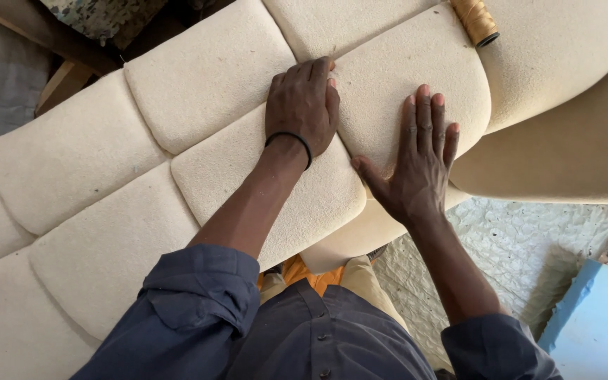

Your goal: Tufting the upholstery of a white sofa by pulling thread through the padding and fabric to create a quilted pattern.

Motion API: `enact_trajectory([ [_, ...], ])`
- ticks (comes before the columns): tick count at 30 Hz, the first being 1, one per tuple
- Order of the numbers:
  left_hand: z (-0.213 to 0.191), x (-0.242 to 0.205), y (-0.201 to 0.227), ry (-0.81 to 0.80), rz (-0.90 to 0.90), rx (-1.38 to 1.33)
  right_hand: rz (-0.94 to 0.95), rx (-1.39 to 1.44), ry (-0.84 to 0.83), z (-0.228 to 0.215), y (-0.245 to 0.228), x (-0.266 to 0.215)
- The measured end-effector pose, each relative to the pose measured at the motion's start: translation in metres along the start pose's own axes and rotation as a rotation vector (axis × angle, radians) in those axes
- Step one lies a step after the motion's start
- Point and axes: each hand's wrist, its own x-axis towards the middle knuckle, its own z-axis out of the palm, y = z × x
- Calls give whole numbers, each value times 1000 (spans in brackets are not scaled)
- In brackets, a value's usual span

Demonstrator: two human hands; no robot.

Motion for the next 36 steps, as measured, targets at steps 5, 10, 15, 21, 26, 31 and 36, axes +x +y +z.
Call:
enact_trajectory([
  [5, 1, 0, 1, 10, -5, -9, 37, -11, 0, -3, -15, 2],
  [10, 4, -1, 1, 20, -20, -16, 96, -63, -66, 1, -22, 11],
  [15, 6, -3, 0, 8, -36, -15, 73, -67, -66, 0, -26, 35],
  [21, 6, -5, -1, 27, -27, -22, 66, -62, -109, -9, -36, 56],
  [26, 7, -5, -3, 46, -25, -63, 50, -92, -160, -11, -39, 70],
  [31, 5, -5, 0, 28, -52, -120, -34, -84, -169, -11, -37, 81],
  [36, 11, -4, -3, 66, -31, -119, -145, -86, -178, -9, -30, 88],
])
